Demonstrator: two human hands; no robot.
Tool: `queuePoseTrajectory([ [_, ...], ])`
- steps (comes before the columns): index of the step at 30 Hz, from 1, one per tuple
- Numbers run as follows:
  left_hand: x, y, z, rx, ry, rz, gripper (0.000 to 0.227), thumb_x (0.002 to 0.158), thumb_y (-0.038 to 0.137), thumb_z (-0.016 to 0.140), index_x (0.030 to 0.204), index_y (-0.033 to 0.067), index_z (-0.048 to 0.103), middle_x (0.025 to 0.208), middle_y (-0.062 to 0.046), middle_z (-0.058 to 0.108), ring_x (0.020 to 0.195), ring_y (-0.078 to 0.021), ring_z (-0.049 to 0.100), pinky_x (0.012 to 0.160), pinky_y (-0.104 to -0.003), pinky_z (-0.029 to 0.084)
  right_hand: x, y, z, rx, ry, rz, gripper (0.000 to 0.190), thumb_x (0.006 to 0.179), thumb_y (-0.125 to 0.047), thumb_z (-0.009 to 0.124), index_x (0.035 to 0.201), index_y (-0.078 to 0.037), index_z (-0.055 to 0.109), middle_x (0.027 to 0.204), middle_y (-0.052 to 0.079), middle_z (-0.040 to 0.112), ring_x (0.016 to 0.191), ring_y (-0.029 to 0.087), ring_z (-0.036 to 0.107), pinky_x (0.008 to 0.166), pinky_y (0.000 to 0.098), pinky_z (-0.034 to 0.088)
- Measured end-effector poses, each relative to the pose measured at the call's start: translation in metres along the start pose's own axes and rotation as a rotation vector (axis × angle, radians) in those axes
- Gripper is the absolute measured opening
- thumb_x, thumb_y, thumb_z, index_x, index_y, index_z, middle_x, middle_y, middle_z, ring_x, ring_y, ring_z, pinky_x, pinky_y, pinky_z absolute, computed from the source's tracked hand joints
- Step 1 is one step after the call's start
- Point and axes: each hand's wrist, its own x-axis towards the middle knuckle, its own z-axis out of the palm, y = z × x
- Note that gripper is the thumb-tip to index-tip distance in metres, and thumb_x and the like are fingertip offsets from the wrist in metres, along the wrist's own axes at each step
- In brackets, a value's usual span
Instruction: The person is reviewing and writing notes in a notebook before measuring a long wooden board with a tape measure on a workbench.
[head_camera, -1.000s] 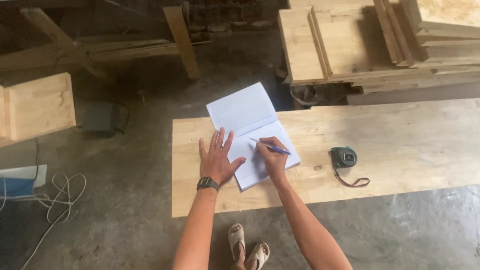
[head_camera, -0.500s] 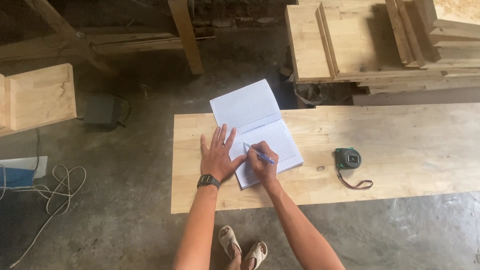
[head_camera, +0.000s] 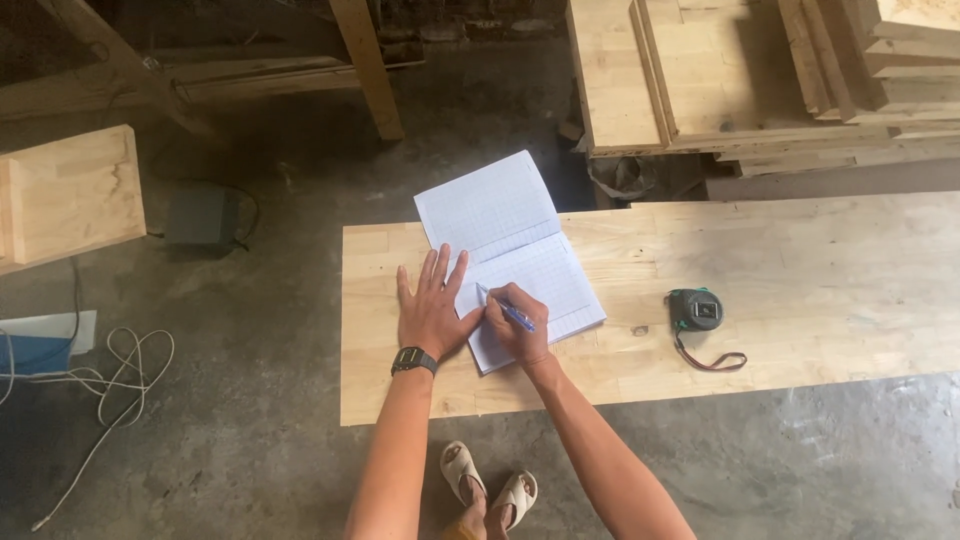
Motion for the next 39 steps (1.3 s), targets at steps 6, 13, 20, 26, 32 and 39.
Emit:
queuePoseTrajectory([
  [6, 0.002, 0.000, 0.003, 0.011, -0.006, -0.013, 0.089, 0.088, 0.065, 0.050, 0.164, 0.0341, 0.016, 0.173, 0.001, 0.014, 0.158, -0.0200, 0.015, 0.124, -0.064, 0.009, -0.002, -0.010, -0.001, -0.038, -0.027, -0.072, 0.007, 0.091, -0.018, 0.071, 0.089, -0.014, 0.075, 0.074, 0.007, 0.076, 0.068, 0.026, 0.075, 0.065, 0.0351, 0.060],
  [13, 0.001, 0.000, 0.002, 0.009, -0.004, -0.015, 0.089, 0.088, 0.065, 0.050, 0.164, 0.0335, 0.016, 0.173, 0.001, 0.014, 0.158, -0.0197, 0.014, 0.124, -0.064, 0.008, -0.003, -0.007, 0.004, -0.044, 0.001, -0.092, 0.005, 0.091, -0.017, 0.072, 0.089, -0.013, 0.075, 0.074, 0.008, 0.075, 0.068, 0.026, 0.075, 0.064, 0.0357, 0.060],
  [20, -0.001, -0.001, -0.003, -0.023, -0.003, 0.001, 0.093, 0.086, 0.075, 0.044, 0.164, 0.0317, 0.017, 0.173, -0.001, 0.015, 0.158, -0.0207, 0.014, 0.125, -0.064, 0.007, -0.003, 0.003, 0.008, -0.047, 0.137, -0.058, 0.005, 0.090, -0.015, 0.072, 0.086, -0.013, 0.073, 0.068, 0.007, 0.072, 0.062, 0.024, 0.072, 0.062, 0.0358, 0.058],
  [26, 0.000, 0.000, -0.004, -0.033, -0.005, 0.000, 0.096, 0.086, 0.082, 0.037, 0.164, 0.0312, 0.017, 0.172, -0.002, 0.016, 0.158, -0.0210, 0.014, 0.125, -0.064, 0.006, 0.002, 0.012, 0.004, -0.082, 0.274, 0.025, 0.004, 0.089, -0.009, 0.068, 0.087, -0.010, 0.071, 0.066, 0.009, 0.071, 0.061, 0.023, 0.069, 0.062, 0.0355, 0.056],
  [32, 0.000, 0.000, -0.004, -0.033, -0.013, -0.003, 0.097, 0.085, 0.085, 0.035, 0.164, 0.0311, 0.017, 0.172, -0.002, 0.017, 0.158, -0.0212, 0.015, 0.125, -0.064, 0.007, 0.003, 0.015, 0.004, -0.055, 0.395, 0.104, 0.005, 0.088, -0.009, 0.067, 0.089, -0.010, 0.072, 0.064, 0.009, 0.069, 0.057, 0.021, 0.067, 0.059, 0.0338, 0.054],
  [39, 0.001, 0.000, -0.005, -0.029, -0.028, -0.005, 0.097, 0.085, 0.085, 0.035, 0.164, 0.0320, 0.016, 0.172, -0.002, 0.016, 0.158, -0.0207, 0.014, 0.125, -0.064, 0.006, 0.009, -0.006, 0.001, 0.052, 0.486, 0.234, 0.007, 0.088, -0.006, 0.064, 0.091, -0.006, 0.071, 0.056, 0.007, 0.067, 0.051, 0.016, 0.065, 0.054, 0.0300, 0.052],
])
